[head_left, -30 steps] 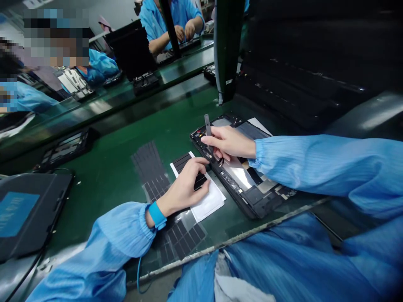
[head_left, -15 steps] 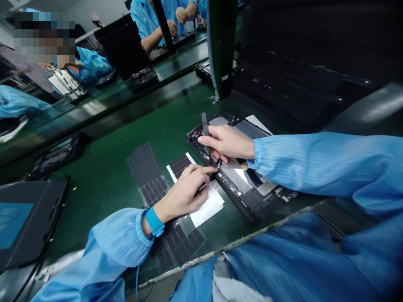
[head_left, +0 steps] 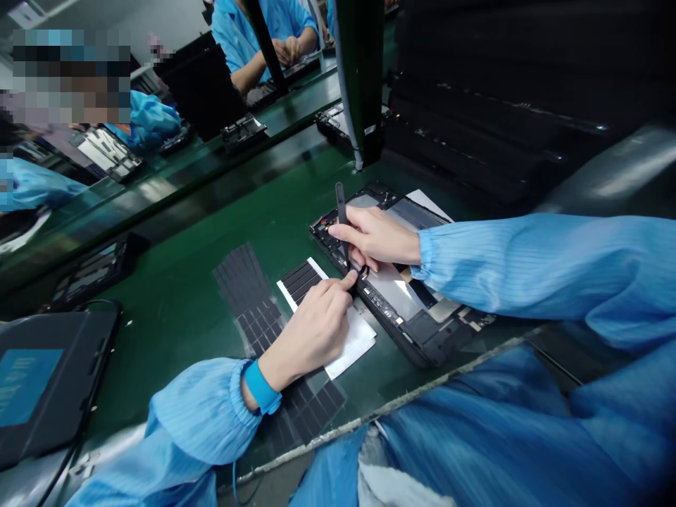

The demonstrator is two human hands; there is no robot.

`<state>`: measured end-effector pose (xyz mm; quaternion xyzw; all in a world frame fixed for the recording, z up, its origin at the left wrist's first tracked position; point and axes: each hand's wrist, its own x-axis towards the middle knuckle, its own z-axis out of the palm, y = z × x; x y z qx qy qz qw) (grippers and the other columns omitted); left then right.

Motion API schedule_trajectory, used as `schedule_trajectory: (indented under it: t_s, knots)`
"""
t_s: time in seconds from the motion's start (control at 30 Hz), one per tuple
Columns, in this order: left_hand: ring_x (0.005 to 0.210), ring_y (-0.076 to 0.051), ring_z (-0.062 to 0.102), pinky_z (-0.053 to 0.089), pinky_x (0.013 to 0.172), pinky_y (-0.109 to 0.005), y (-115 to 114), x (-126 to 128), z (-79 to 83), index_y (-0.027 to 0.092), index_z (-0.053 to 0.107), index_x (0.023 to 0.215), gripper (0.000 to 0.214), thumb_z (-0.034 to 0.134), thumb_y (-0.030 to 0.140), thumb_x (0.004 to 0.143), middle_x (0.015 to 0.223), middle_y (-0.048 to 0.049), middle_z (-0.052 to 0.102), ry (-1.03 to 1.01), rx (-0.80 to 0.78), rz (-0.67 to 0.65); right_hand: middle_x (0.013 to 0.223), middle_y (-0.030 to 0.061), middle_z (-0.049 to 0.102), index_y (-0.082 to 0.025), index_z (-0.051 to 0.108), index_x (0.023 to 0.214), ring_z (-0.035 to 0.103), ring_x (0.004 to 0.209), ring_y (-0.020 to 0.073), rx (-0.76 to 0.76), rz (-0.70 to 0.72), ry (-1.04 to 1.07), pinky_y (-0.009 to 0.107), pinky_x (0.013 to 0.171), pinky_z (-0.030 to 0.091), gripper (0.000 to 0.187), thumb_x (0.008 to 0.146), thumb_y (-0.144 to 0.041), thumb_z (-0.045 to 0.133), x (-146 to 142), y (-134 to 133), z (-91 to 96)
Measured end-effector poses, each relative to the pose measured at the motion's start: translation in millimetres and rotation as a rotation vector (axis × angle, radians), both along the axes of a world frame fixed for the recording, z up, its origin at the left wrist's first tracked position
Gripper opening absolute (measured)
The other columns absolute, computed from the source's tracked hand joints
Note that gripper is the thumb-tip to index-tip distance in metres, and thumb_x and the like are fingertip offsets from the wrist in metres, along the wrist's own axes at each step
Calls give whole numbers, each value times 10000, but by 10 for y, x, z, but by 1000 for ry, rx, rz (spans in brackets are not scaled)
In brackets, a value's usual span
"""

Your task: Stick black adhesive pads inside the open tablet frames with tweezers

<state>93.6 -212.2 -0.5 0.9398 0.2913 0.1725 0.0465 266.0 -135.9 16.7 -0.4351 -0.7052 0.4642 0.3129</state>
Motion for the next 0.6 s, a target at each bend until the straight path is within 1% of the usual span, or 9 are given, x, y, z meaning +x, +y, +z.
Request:
schedule_trajectory:
  t_s: [0.1,0.13,0.2,0.3,0.37,0.47,0.53,0.6]
  knots:
    - [908,-209,489,484,785,-362,-52,21,26,165,384,822,190,395,-7,745,1097,-167,582,55,27,-67,388,-76,468,-185,410,790,418,252,92,-16,0,8,174,250,285,162,929,-265,440,-7,5,-3]
    - [916,-211,488,486,794,-361,-72,24,31,163,387,831,195,401,-8,739,1092,-160,587,69,28,-90,388,-77,467,-184,412,795,417,251,92,-25,-2,9,173,249,285,157,931,-258,437,-10,4,0]
    - [960,-216,488,486,819,-367,-106,22,33,169,385,848,205,406,-6,742,1145,-141,574,71,19,-105,390,-77,470,-181,411,796,416,250,90,-46,-3,16,170,249,282,158,934,-254,432,-13,-1,10]
    - [1028,-224,491,491,829,-395,-132,10,22,187,361,841,178,413,28,781,1244,-137,522,-19,-20,3,386,-74,472,-178,405,791,416,248,90,-71,1,40,167,246,277,169,939,-257,428,-13,-11,26]
    - [1052,-231,492,498,817,-412,-149,10,13,198,346,821,159,425,61,800,1256,-148,510,-78,-57,81,383,-74,472,-177,409,795,416,245,92,-80,5,50,168,243,279,165,939,-254,429,-14,-13,33]
    - [1100,-231,489,508,819,-413,-206,37,8,207,347,822,154,454,100,797,1257,-156,509,-145,-164,130,378,-75,470,-174,417,793,416,242,91,-74,5,54,163,242,283,164,936,-250,441,-19,-6,42]
    - [1201,-240,445,488,891,-432,-253,67,14,208,355,846,162,483,127,788,1293,-165,483,-201,-285,181,376,-77,469,-173,420,790,411,239,88,-66,4,56,161,242,281,168,934,-255,450,-19,2,46]
    - [1308,-249,347,417,995,-476,-289,96,22,205,357,879,186,504,147,781,1358,-177,422,-243,-400,237,379,-75,473,-172,420,787,409,238,85,-60,8,54,158,245,278,173,933,-259,454,-17,8,43]
